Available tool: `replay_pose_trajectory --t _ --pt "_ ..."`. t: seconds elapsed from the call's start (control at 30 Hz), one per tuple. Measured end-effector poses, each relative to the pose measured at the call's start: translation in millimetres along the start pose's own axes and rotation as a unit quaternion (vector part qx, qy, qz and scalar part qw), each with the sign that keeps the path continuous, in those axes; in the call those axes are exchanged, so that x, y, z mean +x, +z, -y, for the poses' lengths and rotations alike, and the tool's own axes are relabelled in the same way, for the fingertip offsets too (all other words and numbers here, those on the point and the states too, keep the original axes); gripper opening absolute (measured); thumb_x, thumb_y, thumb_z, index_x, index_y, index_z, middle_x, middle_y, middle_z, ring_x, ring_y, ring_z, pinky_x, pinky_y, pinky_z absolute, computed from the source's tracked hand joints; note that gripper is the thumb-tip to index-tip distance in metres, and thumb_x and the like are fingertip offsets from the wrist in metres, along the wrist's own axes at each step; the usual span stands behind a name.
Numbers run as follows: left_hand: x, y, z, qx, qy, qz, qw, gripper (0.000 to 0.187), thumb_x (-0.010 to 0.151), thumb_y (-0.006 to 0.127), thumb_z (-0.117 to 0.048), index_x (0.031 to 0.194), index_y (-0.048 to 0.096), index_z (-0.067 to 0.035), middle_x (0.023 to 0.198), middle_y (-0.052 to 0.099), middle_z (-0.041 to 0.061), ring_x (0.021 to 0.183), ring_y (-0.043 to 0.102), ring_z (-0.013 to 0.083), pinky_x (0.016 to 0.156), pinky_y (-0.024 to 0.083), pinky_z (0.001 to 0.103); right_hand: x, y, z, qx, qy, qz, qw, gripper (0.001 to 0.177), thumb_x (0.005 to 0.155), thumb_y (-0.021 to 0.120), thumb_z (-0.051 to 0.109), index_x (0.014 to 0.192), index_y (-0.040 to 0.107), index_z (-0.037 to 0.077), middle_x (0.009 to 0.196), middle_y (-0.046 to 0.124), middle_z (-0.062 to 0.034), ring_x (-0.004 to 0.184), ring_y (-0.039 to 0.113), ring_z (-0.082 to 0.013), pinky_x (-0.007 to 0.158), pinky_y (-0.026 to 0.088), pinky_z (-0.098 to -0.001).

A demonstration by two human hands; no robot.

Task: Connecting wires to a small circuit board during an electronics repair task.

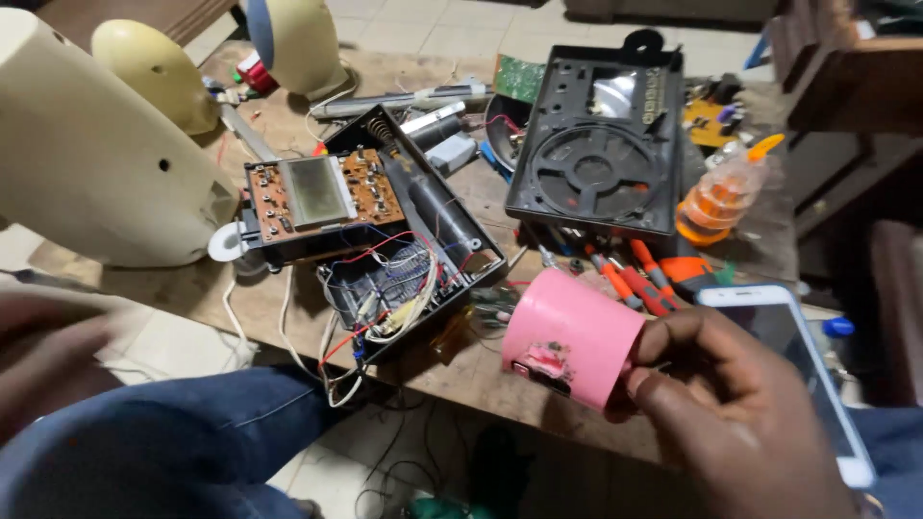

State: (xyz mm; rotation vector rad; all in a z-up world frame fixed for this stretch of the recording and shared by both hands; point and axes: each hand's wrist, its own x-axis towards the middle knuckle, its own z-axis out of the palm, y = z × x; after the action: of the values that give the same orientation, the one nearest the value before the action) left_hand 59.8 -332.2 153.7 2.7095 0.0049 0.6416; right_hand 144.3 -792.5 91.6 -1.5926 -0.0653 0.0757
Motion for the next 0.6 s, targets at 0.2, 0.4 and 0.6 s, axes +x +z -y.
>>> replay_pose_trajectory --t 0.2,0.4,0.6 --pt "83.1 49.0 -199.3 -0.351 0.152 0.289 0.878 0.089 0.075 0.076 -0.048 0.15 0.046 -0.011 0.154 0.053 0.012 0.14 0.053 0.023 0.111 0.042 0.04 -12.0 15.7 7.1 0.26 -0.011 0.035 0.965 0.022 0.069 0.056 -0.009 0.09 0.059 -0.006 0.072 0.059 -0.015 0.056 0.05 -0.0164 0.049 0.033 -0.026" --pt "72.4 72.0 -192.6 -0.434 0.068 0.267 0.858 0.078 0.07 0.083 -0.038 0.14 0.06 -0.014 0.137 0.064 0.004 0.122 0.068 0.0176 0.104 0.054 0.034 -9.8 25.8 5.9 0.322 0.02 0.013 0.946 0.022 0.075 0.06 -0.008 0.097 0.06 -0.005 0.103 0.073 -0.0284 0.082 0.07 -0.0329 0.066 0.054 -0.0378" --pt "69.9 91.7 -171.9 -0.416 0.014 0.181 0.891 0.019 0.086 0.076 -0.019 0.1 0.082 -0.007 0.1 0.081 0.005 0.094 0.075 0.0123 0.082 0.057 0.025 -2.4 7.9 -19.3 0.325 -0.01 0.016 0.946 0.029 0.076 0.063 -0.002 0.104 0.06 -0.005 0.091 0.068 -0.0248 0.069 0.07 -0.0326 0.057 0.057 -0.038"
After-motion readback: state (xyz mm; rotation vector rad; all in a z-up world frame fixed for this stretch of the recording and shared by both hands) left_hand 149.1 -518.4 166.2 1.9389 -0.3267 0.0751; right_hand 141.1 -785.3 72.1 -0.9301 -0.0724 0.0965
